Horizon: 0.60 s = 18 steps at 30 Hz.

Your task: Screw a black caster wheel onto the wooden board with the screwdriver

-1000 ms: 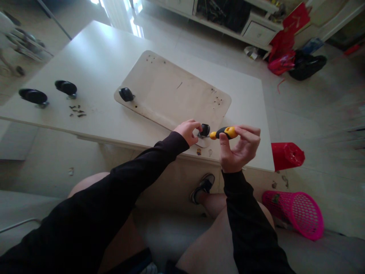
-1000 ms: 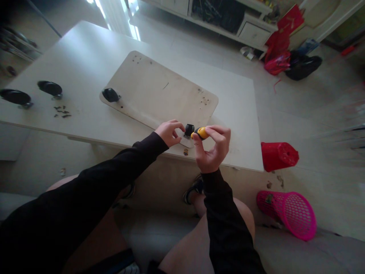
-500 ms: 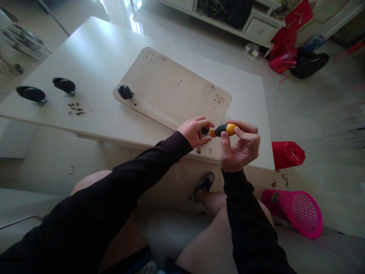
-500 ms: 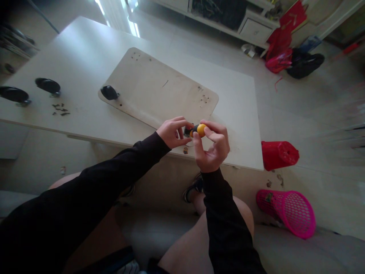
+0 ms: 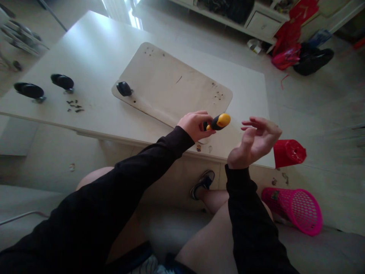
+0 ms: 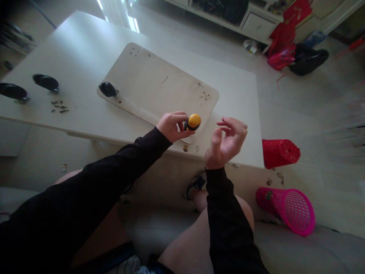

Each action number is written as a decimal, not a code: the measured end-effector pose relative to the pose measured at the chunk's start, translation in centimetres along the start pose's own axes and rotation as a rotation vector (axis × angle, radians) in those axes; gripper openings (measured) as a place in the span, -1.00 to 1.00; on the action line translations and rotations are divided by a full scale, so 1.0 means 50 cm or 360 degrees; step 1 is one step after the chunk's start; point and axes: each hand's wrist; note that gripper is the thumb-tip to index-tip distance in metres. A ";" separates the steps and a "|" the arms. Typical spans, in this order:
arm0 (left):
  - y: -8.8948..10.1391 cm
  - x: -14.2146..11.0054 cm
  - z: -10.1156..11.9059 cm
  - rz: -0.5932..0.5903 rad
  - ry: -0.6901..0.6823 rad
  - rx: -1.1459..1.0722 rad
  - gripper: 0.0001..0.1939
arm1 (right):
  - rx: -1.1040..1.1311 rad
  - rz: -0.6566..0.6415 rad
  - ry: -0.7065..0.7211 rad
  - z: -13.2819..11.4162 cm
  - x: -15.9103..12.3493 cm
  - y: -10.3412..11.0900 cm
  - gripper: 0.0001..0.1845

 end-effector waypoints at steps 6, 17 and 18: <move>0.010 0.002 0.002 -0.0020 -0.0007 0.0041 -0.85 | 0.0123 0.0138 -0.0681 0.014 0.023 0.000 -0.72; 0.009 0.007 0.005 -0.0059 -0.0003 0.0077 -0.87 | 0.1571 -0.0874 -0.1471 -0.230 0.040 0.058 -0.53; 0.011 0.008 0.007 -0.0075 0.0005 0.0077 -0.87 | 0.1770 -0.0988 -0.1580 -0.263 0.027 0.060 -0.57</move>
Point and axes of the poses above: each hand's wrist, its own x-axis towards the middle knuckle, its own y-axis out of the back of the hand, z = x × y
